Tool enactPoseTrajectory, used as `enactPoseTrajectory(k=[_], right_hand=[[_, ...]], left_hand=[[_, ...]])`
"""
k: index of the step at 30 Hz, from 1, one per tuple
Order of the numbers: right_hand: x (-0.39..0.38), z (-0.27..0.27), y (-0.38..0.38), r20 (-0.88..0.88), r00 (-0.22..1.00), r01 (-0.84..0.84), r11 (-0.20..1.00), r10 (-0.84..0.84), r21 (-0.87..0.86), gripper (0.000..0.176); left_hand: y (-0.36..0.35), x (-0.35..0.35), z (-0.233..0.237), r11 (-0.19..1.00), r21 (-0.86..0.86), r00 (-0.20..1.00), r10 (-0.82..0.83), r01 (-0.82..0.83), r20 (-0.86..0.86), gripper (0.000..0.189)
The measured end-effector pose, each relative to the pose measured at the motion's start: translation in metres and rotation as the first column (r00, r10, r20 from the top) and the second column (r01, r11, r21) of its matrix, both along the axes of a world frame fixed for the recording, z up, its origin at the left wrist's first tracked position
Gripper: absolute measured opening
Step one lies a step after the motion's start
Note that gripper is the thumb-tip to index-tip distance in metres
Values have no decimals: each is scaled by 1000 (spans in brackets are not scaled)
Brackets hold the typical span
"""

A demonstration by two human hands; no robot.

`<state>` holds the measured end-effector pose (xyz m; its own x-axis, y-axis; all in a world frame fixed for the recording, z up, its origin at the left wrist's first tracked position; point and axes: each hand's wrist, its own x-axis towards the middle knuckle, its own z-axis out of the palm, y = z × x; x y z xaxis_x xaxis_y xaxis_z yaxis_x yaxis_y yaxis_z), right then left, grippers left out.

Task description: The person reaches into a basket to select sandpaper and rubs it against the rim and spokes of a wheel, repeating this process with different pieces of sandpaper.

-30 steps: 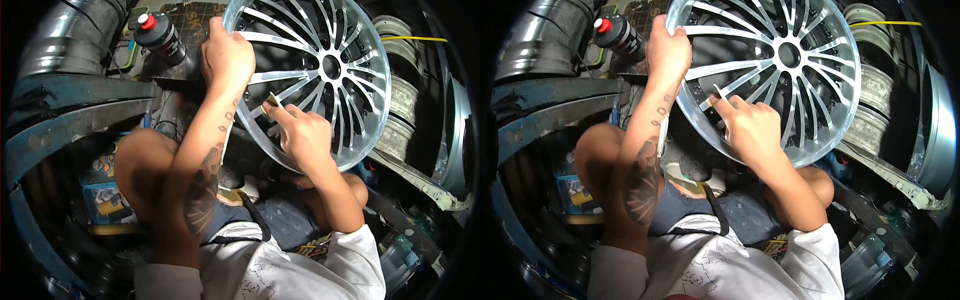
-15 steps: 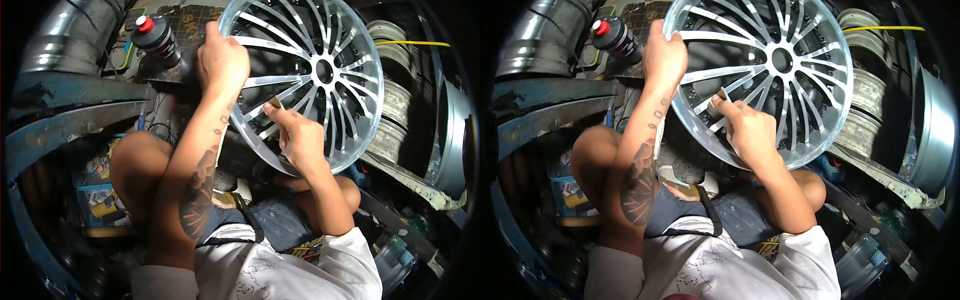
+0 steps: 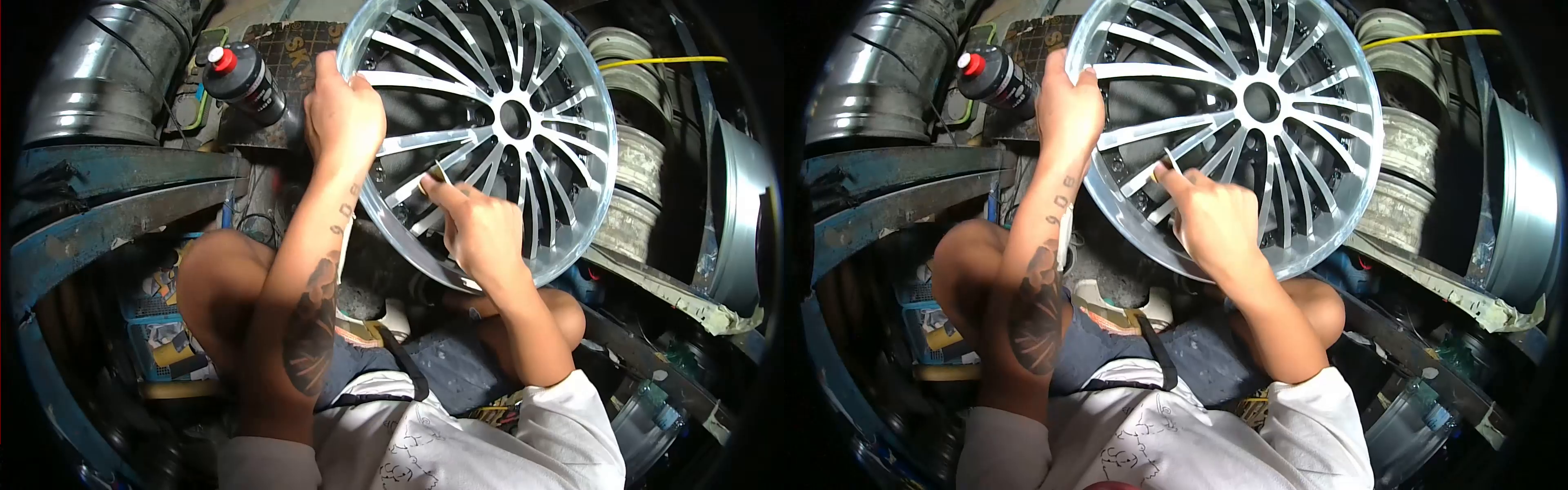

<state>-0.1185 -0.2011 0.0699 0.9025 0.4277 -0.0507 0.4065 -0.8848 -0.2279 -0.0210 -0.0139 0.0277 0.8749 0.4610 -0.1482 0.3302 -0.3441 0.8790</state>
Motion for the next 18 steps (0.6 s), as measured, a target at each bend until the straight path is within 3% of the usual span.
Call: enactPoseTrajectory(k=[7,10,14,18], right_hand=[[2,-13,-5,87,995,-60,998,57,25,49],[-8,11,-9,13,997,-69,996,70,-62,47],[2,4,-1,182,980,-72,997,76,-28,41],[-8,15,-1,115,992,-39,997,46,-65,42]], left_hand=[[0,-1,5,1000,-25,1000,1,-2,-14,31],[0,1,1,1000,-19,1000,19,-19,-17,30],[1,1,2,1000,-27,1000,-12,11,-26,35],[0,0,1,1000,-17,999,26,-26,-25,37]])
